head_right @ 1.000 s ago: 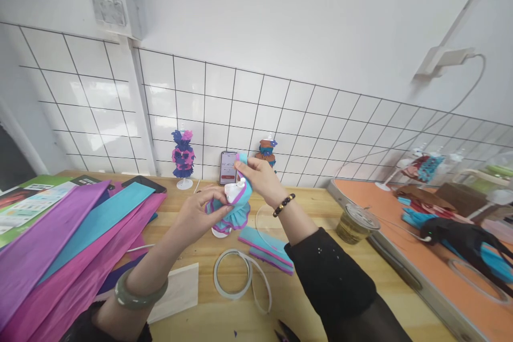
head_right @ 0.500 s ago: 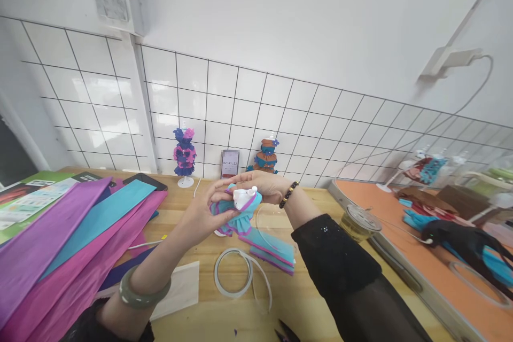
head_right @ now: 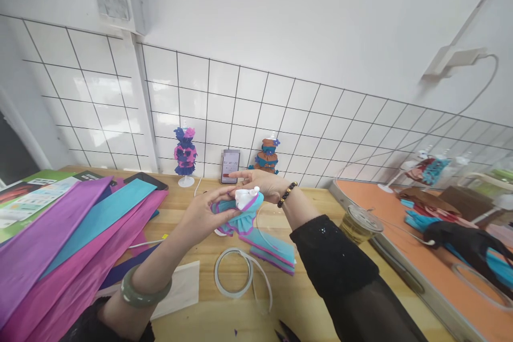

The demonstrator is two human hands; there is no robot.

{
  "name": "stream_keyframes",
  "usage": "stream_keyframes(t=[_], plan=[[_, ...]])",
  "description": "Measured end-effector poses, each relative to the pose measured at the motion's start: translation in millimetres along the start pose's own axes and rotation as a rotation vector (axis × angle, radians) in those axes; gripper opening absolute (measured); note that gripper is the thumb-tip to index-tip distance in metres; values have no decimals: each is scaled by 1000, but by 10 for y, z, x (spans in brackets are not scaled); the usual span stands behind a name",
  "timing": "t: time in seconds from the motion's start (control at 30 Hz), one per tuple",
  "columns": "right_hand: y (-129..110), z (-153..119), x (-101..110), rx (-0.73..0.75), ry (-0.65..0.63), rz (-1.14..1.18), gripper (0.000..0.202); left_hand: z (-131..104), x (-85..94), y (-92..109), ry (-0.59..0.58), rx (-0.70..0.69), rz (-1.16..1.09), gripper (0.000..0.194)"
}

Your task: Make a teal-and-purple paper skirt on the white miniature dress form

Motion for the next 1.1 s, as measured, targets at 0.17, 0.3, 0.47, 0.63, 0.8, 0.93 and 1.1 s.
stream_keyframes(t=[0.17,0.3,0.47,0.63,0.8,0.93,1.1], plan=[[-25,0,-1,128,71,-12,79,8,1,29,9,91,-137,32],[-61,-33,-30,182,112,-46,82,9,3,-1,15,109,-141,29],[-97,-31,-46,247,175,-17,69,19,18,-55,20,119,-110,32],[-126,-213,50,474,368,24,35,31,40,-85,28,144,-121,33],[-38,-550,-67,627,290,-178,42,33,47,-127,56,111,-91,34],[54,-608,-149,601,405,-361,46,30,35,-170,58,75,-135,34],[85,-561,-173,659,464,-440,45,33,59,-190,59,-1,-53,31]])
Point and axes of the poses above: each hand's wrist, its own z-axis towards the middle knuckle, its own x-axis out of the back of the hand, y = z × x, the point moved 4 cm from there along z, towards the middle knuckle, and after that the axes turned 10 degrees about y, right-handed, at the moved point
